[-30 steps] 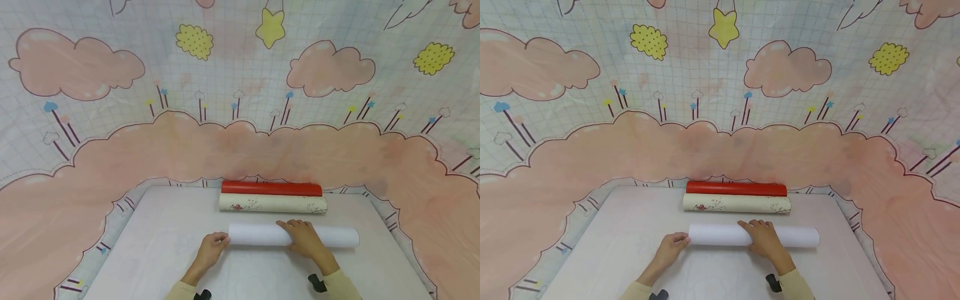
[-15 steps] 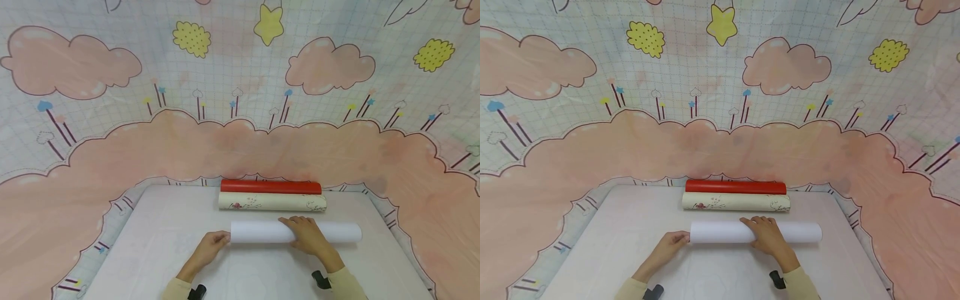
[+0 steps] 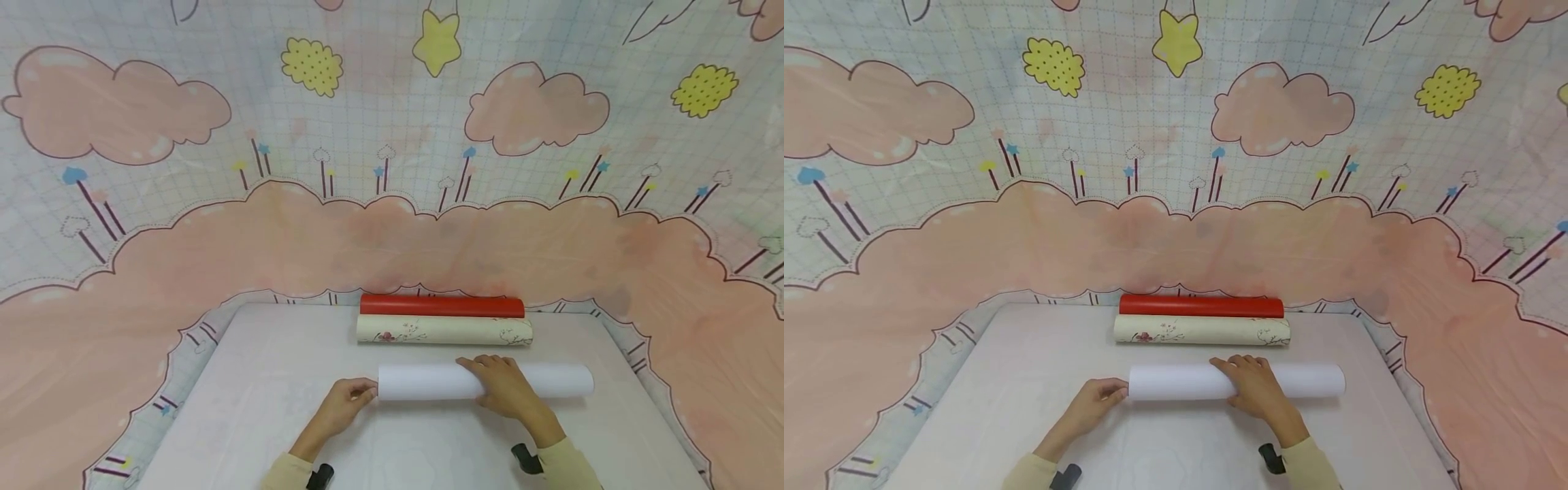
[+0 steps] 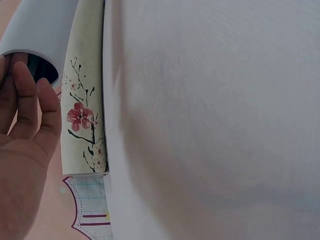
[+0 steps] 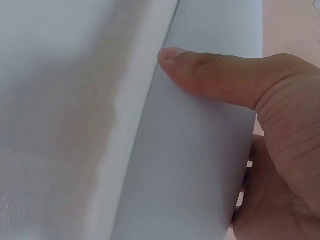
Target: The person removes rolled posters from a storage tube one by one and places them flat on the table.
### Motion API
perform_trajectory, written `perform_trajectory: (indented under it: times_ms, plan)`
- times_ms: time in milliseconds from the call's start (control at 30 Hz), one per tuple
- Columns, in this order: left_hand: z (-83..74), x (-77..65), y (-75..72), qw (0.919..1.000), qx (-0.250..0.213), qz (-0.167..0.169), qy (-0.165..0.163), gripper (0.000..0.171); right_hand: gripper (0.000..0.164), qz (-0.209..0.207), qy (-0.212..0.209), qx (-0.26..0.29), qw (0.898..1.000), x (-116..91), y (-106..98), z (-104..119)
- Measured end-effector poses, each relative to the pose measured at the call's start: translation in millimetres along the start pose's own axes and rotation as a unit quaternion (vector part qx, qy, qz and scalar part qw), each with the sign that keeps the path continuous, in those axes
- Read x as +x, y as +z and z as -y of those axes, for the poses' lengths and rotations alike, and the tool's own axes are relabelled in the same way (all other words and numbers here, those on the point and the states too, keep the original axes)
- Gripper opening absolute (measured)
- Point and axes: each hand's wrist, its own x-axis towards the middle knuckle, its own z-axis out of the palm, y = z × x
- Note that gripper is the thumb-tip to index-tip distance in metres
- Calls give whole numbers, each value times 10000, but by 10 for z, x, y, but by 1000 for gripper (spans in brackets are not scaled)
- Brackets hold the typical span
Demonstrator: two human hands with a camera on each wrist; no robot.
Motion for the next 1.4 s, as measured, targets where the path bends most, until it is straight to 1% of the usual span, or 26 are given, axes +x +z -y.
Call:
perform_trajectory:
  times_ms: [133, 367, 500, 600, 733, 900, 1167, 1300, 1400]
  plan:
    - [9, -4, 12, 10000, 17, 51, 78, 18, 76, 49, -30, 26, 10000, -4, -4, 8]
    - [47, -17, 9, 9988, -338, 339, 95, 20, 76, 151, -71, 144, 9998, -14, -19, 14]
    - [52, -24, -10, 9983, -279, 484, 177, 21, 77, 112, -93, 97, 9998, -28, -24, -6]
    - [37, -26, -21, 9977, -211, 541, 352, 19, 77, 77, -127, 94, 9998, -35, -20, -27]
    - [25, -20, -28, 9964, -243, 564, 592, 17, 77, 58, -164, 99, 9998, -39, -5, -53]
    - [36, -14, -20, 9965, -208, 570, 574, 17, 77, 67, -201, 90, 9997, -46, 6, -67]
    - [72, 4, -22, 9974, -62, 674, 234, 17, 77, 61, -273, 74, 9996, -49, 6, -59]
    - [69, 11, -30, 9971, -9, 703, 289, 17, 76, 63, -224, 94, 9997, -55, 7, -60]
    - [66, 18, -33, 9969, 27, 672, 405, 16, 76, 33, -213, 107, 9997, -60, 3, -60]
